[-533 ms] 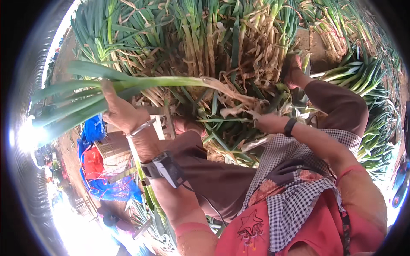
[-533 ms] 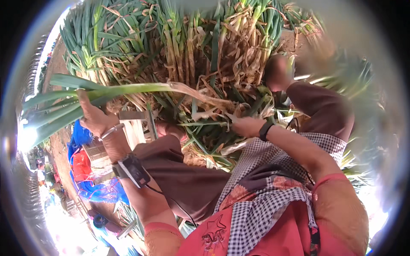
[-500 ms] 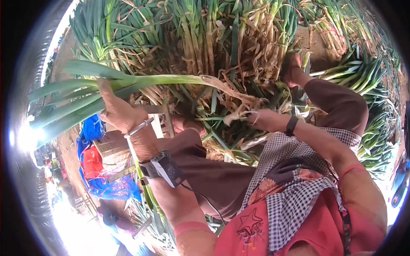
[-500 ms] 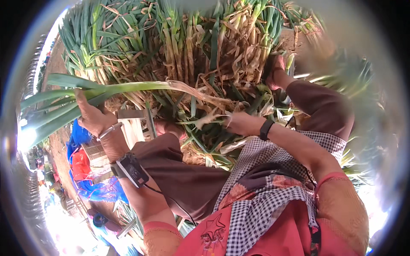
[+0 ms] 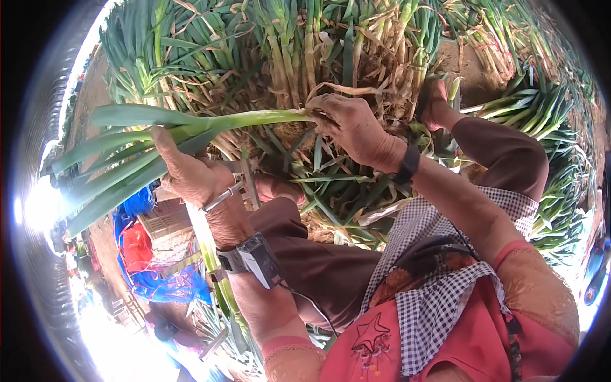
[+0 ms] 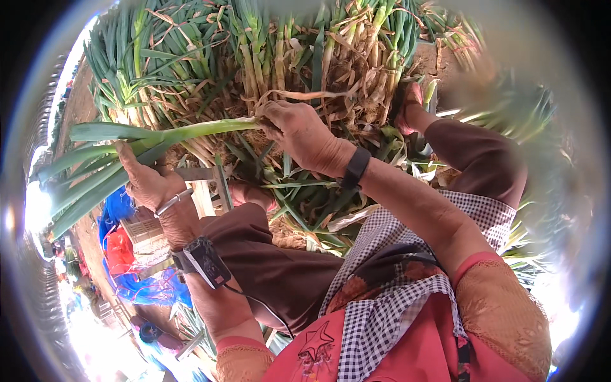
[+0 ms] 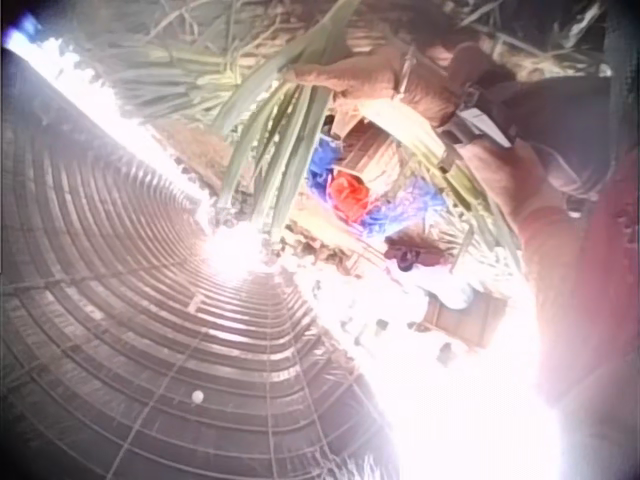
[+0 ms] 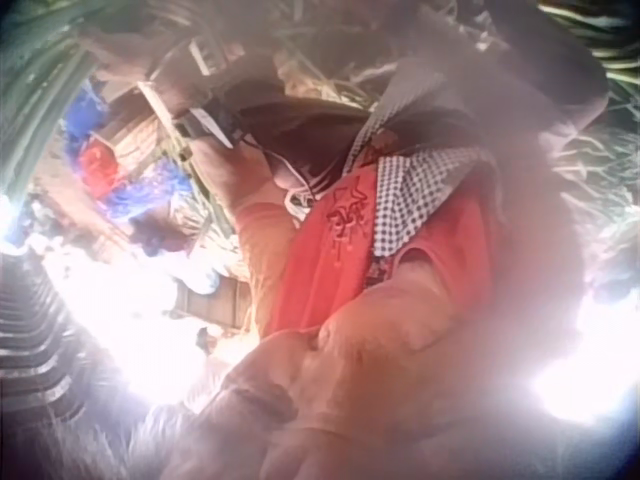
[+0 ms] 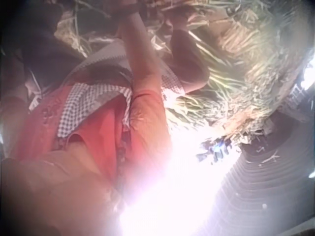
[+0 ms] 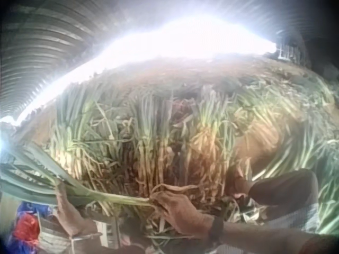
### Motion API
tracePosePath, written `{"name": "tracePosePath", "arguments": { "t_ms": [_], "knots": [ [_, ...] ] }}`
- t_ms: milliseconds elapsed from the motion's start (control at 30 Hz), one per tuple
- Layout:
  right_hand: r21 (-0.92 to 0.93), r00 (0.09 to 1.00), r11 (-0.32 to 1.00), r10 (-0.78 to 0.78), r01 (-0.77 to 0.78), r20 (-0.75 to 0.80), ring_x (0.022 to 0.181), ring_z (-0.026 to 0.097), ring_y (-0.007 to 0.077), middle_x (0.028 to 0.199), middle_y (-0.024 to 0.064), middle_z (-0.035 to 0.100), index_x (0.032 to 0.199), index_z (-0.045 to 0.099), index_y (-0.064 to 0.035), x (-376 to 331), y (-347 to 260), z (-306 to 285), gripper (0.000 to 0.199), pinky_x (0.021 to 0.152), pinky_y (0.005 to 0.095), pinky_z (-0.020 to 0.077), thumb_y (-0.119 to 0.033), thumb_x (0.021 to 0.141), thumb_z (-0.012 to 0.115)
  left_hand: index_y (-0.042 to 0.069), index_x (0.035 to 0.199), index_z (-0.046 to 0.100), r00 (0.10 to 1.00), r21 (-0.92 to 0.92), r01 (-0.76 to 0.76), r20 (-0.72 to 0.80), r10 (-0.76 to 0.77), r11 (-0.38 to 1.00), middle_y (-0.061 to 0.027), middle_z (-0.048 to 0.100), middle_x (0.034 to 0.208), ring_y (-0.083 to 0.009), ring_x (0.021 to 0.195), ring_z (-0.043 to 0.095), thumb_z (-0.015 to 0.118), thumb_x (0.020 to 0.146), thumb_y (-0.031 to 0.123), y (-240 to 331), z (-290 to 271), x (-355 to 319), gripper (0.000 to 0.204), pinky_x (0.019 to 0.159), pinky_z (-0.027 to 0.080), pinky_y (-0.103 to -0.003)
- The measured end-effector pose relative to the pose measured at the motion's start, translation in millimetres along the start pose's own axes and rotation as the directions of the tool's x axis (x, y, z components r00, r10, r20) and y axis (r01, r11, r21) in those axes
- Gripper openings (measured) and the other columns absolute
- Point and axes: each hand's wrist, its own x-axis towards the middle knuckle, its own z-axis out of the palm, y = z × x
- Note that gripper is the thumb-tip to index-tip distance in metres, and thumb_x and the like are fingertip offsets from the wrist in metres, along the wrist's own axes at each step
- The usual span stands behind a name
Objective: The person is cleaning harvested leeks by peeling off outer layers and arranging them in a wooden frame for bundling.
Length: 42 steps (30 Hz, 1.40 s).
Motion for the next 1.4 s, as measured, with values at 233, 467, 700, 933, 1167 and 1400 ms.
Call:
{"name": "tracePosePath", "arguments": {
  "t_ms": [233,467,700,933,1167,1400],
  "knots": [
    [0.117,0.996,0.992,-0.025,0.036,-0.087,0.085,0.064,0.0365,0.096,0.0193,0.064,0.108,0.060,0.0027,3,-3,3,0.029,0.071,0.0409,0.0516,-0.005,0.081,0.068,-0.001,0.116,0.060,1.000,-0.021,0.011,-0.004,-0.011,1.000,-0.0118,0.063,0.104,-0.0224,0.089,0.063,0.072,0.083,0.040,4,0,-3,0.054,0.074,0.056,-0.033],
    [0.016,0.999,0.999,-0.052,0.052,0.006,0.081,0.061,0.0359,0.089,0.0172,0.062,0.103,0.061,0.0024,0,2,0,0.024,0.072,0.0414,0.0504,-0.004,0.081,0.067,-0.001,0.121,0.054,0.999,-0.043,0.040,0.017,-0.039,0.998,-0.0135,0.062,0.103,-0.0243,0.089,0.063,0.073,0.082,0.041,2,-1,-4,0.060,0.079,0.054,-0.036],
    [-0.043,0.997,0.999,-0.008,0.011,0.071,0.072,0.060,0.0310,0.084,0.0145,0.061,0.103,0.061,0.0017,-1,5,-1,0.027,0.066,0.0353,0.0495,-0.001,0.078,0.069,0.001,0.116,0.061,0.997,-0.017,0.080,-0.002,-0.080,0.997,-0.0116,0.064,0.104,-0.0218,0.090,0.063,0.072,0.083,0.039,3,3,-12,0.052,0.073,0.056,-0.033],
    [0.089,0.999,0.996,-0.025,0.029,-0.045,0.074,0.063,0.0318,0.085,0.0159,0.062,0.111,0.058,0.0003,-6,6,3,0.029,0.065,0.0375,0.0506,-0.004,0.083,0.067,-0.001,0.119,0.055,0.999,-0.001,0.048,0.025,-0.048,0.999,-0.0122,0.062,0.102,-0.0237,0.090,0.062,0.072,0.082,0.041,4,7,-11,0.059,0.079,0.052,-0.035],
    [0.070,0.993,0.991,-0.116,0.116,-0.010,0.076,0.066,0.0275,0.088,0.0139,0.065,0.111,0.062,-0.0013,-1,-4,-3,0.027,0.066,0.0346,0.0536,-0.003,0.084,0.066,0.000,0.120,0.055,0.999,-0.019,0.051,0.011,-0.051,0.999,-0.0123,0.061,0.102,-0.0237,0.090,0.061,0.071,0.084,0.039,2,6,-7,0.055,0.079,0.052,-0.036],
    [0.072,0.993,0.992,-0.106,0.103,0.047,0.077,0.064,0.0292,0.094,0.0136,0.064,0.106,0.063,0.0004,-3,0,-2,0.026,0.069,0.0366,0.0528,-0.003,0.080,0.067,-0.001,0.113,0.061,0.997,-0.030,0.069,-0.017,-0.069,0.997,-0.0121,0.064,0.101,-0.0234,0.084,0.064,0.075,0.082,0.036,-1,3,-8,0.051,0.069,0.057,-0.034]
  ]
}}
